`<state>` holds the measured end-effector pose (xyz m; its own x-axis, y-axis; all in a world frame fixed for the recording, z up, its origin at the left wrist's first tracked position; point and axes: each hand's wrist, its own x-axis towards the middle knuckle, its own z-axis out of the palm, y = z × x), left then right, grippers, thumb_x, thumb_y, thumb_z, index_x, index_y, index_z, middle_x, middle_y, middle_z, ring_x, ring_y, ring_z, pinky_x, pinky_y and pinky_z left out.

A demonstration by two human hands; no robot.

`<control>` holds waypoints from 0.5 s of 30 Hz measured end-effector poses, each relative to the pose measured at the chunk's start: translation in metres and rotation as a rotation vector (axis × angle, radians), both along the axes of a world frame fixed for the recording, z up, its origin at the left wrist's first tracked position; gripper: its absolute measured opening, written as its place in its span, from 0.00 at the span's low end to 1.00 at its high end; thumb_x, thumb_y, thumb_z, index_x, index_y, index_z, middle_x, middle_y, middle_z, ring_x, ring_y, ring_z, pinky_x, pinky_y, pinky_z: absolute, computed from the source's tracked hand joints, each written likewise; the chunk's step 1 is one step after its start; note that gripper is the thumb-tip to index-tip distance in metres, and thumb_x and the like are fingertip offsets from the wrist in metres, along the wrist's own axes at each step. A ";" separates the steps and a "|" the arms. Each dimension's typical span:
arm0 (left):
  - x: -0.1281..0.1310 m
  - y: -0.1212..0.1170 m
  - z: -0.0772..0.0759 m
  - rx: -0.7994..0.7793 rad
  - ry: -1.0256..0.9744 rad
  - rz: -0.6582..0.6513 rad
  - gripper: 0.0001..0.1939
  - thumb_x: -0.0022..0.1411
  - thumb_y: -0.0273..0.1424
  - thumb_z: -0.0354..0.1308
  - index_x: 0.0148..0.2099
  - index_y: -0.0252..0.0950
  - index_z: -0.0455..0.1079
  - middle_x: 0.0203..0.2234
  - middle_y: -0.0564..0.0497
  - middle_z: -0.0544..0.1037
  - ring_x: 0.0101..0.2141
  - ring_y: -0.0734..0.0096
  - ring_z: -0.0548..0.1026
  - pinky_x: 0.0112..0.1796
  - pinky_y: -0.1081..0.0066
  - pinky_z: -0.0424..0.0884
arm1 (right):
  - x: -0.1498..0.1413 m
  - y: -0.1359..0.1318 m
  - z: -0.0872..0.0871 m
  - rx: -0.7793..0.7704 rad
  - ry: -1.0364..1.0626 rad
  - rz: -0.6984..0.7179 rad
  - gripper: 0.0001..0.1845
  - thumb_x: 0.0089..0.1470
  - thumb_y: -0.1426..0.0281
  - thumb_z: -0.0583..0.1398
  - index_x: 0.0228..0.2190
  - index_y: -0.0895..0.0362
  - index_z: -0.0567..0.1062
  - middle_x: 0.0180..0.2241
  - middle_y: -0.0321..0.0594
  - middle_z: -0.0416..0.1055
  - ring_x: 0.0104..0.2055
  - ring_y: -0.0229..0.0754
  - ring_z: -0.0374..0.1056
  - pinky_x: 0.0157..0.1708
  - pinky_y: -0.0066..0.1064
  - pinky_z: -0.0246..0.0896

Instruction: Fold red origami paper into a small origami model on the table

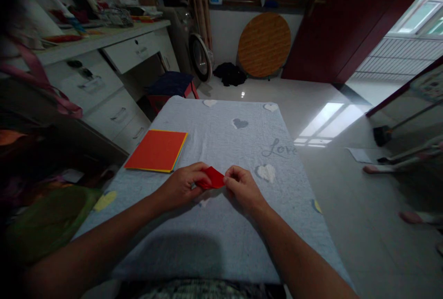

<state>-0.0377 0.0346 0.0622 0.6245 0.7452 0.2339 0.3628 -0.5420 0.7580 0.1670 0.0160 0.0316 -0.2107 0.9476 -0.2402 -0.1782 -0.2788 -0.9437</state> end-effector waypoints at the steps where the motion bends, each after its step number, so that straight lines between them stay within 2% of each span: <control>1: 0.002 0.003 0.002 0.000 0.009 -0.016 0.07 0.60 0.21 0.59 0.35 0.37 0.77 0.37 0.51 0.76 0.37 0.71 0.75 0.39 0.72 0.70 | 0.001 0.001 -0.001 0.009 -0.009 -0.014 0.10 0.46 0.65 0.64 0.23 0.55 0.67 0.13 0.28 0.62 0.14 0.30 0.54 0.15 0.22 0.45; 4: 0.007 0.009 0.000 -0.005 -0.003 -0.016 0.07 0.60 0.22 0.59 0.36 0.38 0.77 0.38 0.51 0.76 0.38 0.71 0.75 0.40 0.72 0.70 | 0.002 0.002 -0.004 0.039 -0.033 -0.079 0.10 0.48 0.65 0.62 0.24 0.55 0.67 0.13 0.27 0.62 0.14 0.30 0.54 0.15 0.22 0.46; 8: 0.013 0.009 -0.010 -0.041 -0.060 0.028 0.06 0.60 0.22 0.60 0.35 0.37 0.76 0.38 0.51 0.75 0.38 0.71 0.75 0.40 0.72 0.70 | 0.000 0.003 -0.007 0.036 -0.027 -0.171 0.10 0.48 0.65 0.63 0.25 0.54 0.66 0.13 0.25 0.62 0.13 0.29 0.54 0.13 0.20 0.46; 11: 0.014 0.006 -0.014 -0.058 -0.071 0.069 0.05 0.60 0.23 0.60 0.33 0.37 0.75 0.35 0.51 0.73 0.36 0.71 0.74 0.37 0.72 0.69 | -0.001 0.004 -0.007 -0.002 0.044 -0.160 0.11 0.49 0.63 0.63 0.25 0.54 0.67 0.13 0.26 0.63 0.13 0.30 0.56 0.13 0.21 0.50; 15: 0.012 0.004 -0.014 -0.056 -0.108 0.084 0.04 0.60 0.24 0.61 0.33 0.37 0.75 0.34 0.51 0.73 0.36 0.69 0.73 0.39 0.70 0.68 | 0.000 0.005 -0.007 0.002 0.134 -0.100 0.13 0.50 0.61 0.64 0.26 0.55 0.69 0.14 0.29 0.66 0.13 0.32 0.59 0.13 0.22 0.55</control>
